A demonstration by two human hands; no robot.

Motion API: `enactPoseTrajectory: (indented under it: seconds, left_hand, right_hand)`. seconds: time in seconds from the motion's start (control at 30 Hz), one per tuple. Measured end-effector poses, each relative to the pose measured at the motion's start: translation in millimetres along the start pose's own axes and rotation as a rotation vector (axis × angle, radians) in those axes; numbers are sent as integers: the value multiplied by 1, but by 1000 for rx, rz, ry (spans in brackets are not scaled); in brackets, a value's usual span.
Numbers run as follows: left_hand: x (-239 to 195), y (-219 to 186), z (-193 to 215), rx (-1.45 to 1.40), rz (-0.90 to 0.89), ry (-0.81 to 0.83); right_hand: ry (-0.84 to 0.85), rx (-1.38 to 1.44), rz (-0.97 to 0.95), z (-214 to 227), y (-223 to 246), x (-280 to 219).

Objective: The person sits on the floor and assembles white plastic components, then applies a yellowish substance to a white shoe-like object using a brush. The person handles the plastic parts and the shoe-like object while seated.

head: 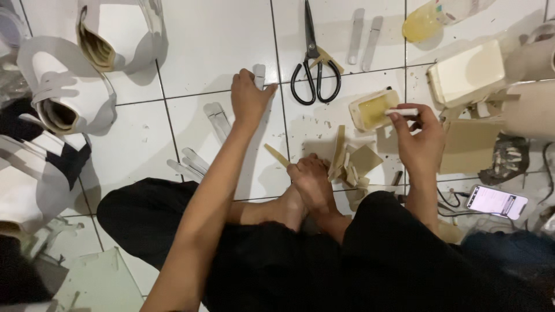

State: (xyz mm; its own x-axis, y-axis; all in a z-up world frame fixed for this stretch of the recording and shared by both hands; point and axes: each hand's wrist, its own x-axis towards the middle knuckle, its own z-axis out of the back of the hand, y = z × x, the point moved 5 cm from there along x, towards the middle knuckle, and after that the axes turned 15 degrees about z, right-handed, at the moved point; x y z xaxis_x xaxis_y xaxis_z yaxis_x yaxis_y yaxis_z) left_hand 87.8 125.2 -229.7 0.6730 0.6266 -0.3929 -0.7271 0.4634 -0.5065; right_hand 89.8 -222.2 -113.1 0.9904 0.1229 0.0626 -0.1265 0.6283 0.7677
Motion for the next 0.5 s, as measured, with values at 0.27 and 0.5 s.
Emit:
enactPoseTrajectory:
  seconds: [0.27, 0.5]
  left_hand:
    - [-38, -103, -30, -101, -381, -516]
    - [15, -117, -89, 134, -185, -193]
  right_hand:
    - [-31, 77, 38, -6, 22, 5]
    - [-29, 91, 13, -4, 33, 1]
